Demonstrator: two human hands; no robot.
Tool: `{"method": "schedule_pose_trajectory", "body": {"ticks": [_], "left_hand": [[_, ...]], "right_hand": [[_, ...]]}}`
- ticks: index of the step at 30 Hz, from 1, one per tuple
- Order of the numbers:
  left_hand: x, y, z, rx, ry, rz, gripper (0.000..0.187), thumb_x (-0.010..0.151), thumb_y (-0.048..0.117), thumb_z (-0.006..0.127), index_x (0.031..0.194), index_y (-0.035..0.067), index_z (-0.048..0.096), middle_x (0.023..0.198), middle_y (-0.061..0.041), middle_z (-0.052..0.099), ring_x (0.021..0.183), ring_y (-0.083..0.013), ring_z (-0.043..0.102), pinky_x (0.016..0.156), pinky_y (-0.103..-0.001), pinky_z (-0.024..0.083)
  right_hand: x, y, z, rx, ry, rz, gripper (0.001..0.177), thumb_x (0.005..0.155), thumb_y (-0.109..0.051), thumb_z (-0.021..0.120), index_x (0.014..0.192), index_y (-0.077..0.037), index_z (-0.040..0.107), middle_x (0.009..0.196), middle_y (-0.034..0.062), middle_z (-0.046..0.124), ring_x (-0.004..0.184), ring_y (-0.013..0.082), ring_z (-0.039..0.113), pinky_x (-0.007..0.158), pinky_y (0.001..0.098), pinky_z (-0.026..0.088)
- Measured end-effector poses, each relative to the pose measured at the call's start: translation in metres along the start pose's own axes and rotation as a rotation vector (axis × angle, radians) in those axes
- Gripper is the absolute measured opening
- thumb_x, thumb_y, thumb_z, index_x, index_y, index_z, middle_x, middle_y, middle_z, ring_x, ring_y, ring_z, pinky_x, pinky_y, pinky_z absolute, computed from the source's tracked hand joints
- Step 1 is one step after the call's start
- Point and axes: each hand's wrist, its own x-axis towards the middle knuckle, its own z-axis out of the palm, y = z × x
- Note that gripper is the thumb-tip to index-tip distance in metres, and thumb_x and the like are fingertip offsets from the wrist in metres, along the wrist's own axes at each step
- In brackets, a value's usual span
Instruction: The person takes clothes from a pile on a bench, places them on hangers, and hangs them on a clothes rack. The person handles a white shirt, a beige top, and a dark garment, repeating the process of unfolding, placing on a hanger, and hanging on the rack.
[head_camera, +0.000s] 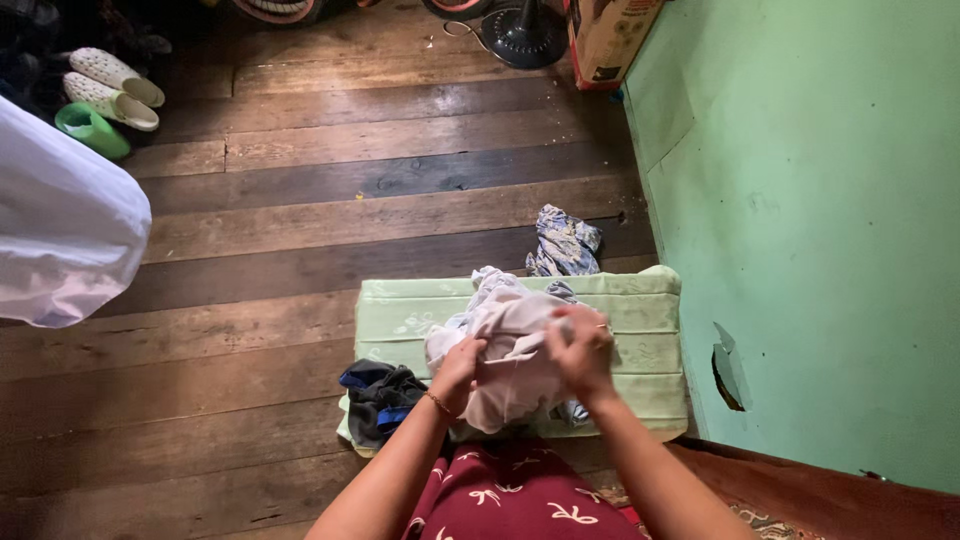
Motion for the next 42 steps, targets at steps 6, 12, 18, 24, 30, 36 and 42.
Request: {"method": "schedule_pose_trajectory", "body": {"ticks": [6, 12, 18, 24, 30, 36, 42], "left_hand": [[-0.002, 0.012, 0.008, -0.14, -0.037, 0.064, 0.029, 0.101, 0.025, 0.046, 0.113, 0.008, 0.066, 0.087, -0.003, 0.066, 0.072, -0.0128, 0.064, 0.065, -0.032, 0.055], [0.002, 0.012, -0.006, -0.311, -0.036, 0.057, 0.034, 0.103, 0.027, 0.041, 0.115, 0.006, 0.064, 0.096, -0.01, 0.073, 0.081, -0.0177, 0.072, 0.072, -0.034, 0.06], [0.001, 0.003, 0.001, -0.3, -0.046, 0.018, 0.031, 0.105, 0.028, 0.042, 0.118, 0.009, 0.062, 0.096, -0.008, 0.072, 0.082, -0.0186, 0.07, 0.074, -0.037, 0.059], [0.01, -0.007, 0.005, -0.258, -0.046, 0.021, 0.032, 0.106, 0.033, 0.042, 0.121, 0.013, 0.062, 0.1, -0.004, 0.07, 0.085, -0.0147, 0.066, 0.075, -0.033, 0.055], [0.024, -0.015, -0.006, -0.165, 0.031, 0.024, 0.036, 0.105, 0.035, 0.041, 0.121, 0.01, 0.062, 0.1, -0.006, 0.07, 0.086, -0.0153, 0.065, 0.076, -0.032, 0.053], [0.02, 0.004, 0.0, 0.132, 0.208, 0.319, 0.041, 0.099, 0.039, 0.055, 0.112, 0.003, 0.066, 0.099, -0.006, 0.07, 0.088, -0.0155, 0.062, 0.078, -0.032, 0.052], [-0.034, 0.06, 0.028, 0.118, 0.073, -0.127, 0.065, 0.098, 0.063, 0.047, 0.105, 0.001, 0.066, 0.09, -0.01, 0.07, 0.076, -0.0217, 0.067, 0.062, -0.034, 0.05]], "right_hand": [[-0.025, -0.042, -0.006, -0.229, -0.257, -0.334, 0.018, 0.081, -0.019, 0.074, 0.099, -0.017, 0.072, 0.096, 0.0001, 0.073, 0.109, 0.0233, 0.061, 0.096, 0.0508, 0.035], [-0.032, -0.023, -0.015, -0.372, -0.43, -0.247, 0.018, 0.074, -0.024, 0.077, 0.091, -0.02, 0.073, 0.093, -0.0004, 0.072, 0.106, 0.0228, 0.061, 0.101, 0.0534, 0.029], [-0.026, -0.016, -0.006, -0.334, -0.475, -0.042, 0.019, 0.091, -0.032, 0.058, 0.1, -0.026, 0.074, 0.095, -0.0016, 0.073, 0.099, 0.022, 0.063, 0.102, 0.0501, 0.035], [-0.022, -0.018, 0.016, -0.568, -0.457, -0.005, 0.026, 0.086, -0.039, 0.067, 0.094, -0.016, 0.074, 0.105, 0.0064, 0.07, 0.108, 0.0289, 0.06, 0.092, 0.0574, 0.036], [-0.016, -0.02, 0.008, -0.33, -0.468, 0.117, 0.02, 0.091, -0.028, 0.06, 0.101, -0.017, 0.075, 0.098, 0.0038, 0.073, 0.094, 0.0249, 0.062, 0.096, 0.052, 0.039], [0.011, -0.05, -0.036, 0.072, -0.082, -0.1, 0.009, 0.091, -0.017, 0.071, 0.095, -0.011, 0.076, 0.096, 0.008, 0.066, 0.094, 0.0237, 0.058, 0.085, 0.0347, 0.047], [0.008, -0.076, -0.041, -0.147, -0.017, -0.628, 0.011, 0.089, -0.023, 0.076, 0.096, -0.015, 0.076, 0.105, 0.0032, 0.073, 0.105, 0.0259, 0.064, 0.094, 0.0415, 0.041]]}}
